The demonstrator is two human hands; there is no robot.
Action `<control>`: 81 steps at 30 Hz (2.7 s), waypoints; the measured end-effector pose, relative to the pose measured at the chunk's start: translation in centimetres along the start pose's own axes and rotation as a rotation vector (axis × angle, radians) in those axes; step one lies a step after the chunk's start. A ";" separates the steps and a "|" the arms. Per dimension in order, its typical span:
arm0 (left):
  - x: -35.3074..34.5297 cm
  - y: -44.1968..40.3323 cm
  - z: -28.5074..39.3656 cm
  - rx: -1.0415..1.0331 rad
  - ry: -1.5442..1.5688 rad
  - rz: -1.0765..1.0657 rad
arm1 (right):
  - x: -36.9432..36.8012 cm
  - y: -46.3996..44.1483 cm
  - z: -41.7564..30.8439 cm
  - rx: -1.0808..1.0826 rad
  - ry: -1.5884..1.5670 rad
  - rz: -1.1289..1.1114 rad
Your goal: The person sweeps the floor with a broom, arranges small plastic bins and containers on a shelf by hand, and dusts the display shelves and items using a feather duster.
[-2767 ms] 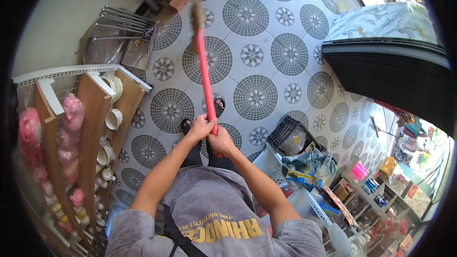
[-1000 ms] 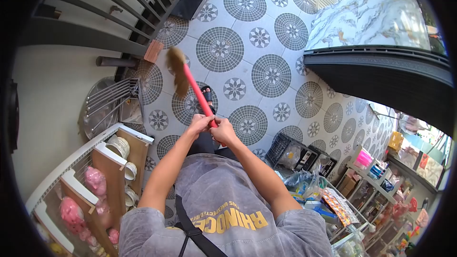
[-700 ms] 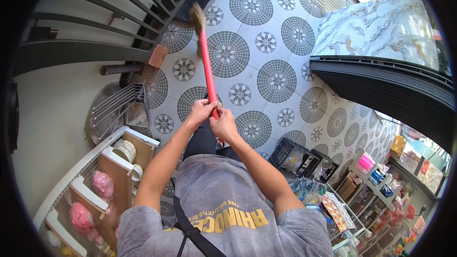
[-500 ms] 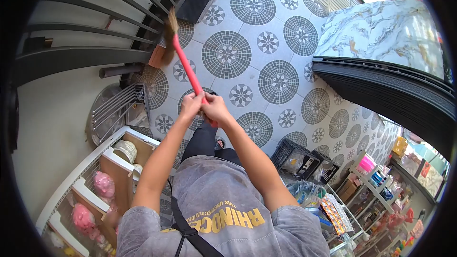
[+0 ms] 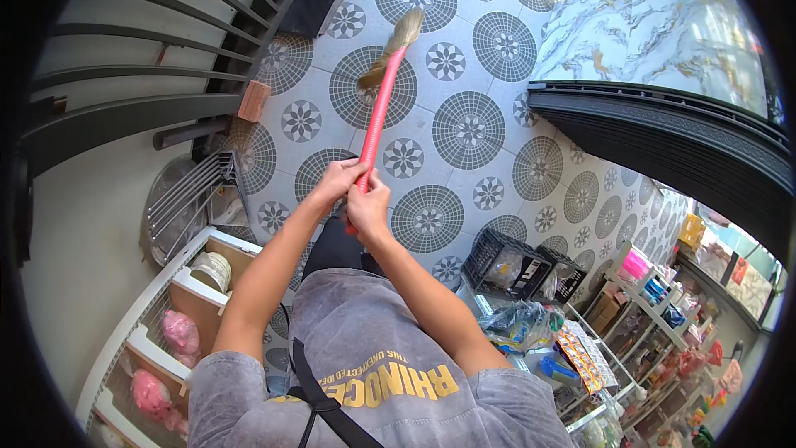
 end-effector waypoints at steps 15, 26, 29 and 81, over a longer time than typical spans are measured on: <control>-2.1 2.2 -5.8 0.264 -0.102 0.181 | 6.3 0.5 -0.1 -0.211 0.409 -0.479; -10.0 -1.4 -5.7 0.144 -0.125 -0.124 | 11.4 1.9 0.4 -0.013 0.365 0.062; -8.8 -1.0 -3.9 0.065 0.002 -0.235 | 9.4 1.3 1.0 0.148 0.468 0.223; -10.5 -0.1 -1.5 0.193 -1.459 -0.399 | 5.5 6.4 10.1 0.081 -0.773 0.623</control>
Point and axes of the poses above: each hand's wrist, its own y-axis away from the middle knuckle, its own x-axis out of the back of the hand, z = x × y, the point moved 1 cm from there along -y, towards the middle knuckle, and after that the axes turned 5 degrees about x, right-handed, at the moved point
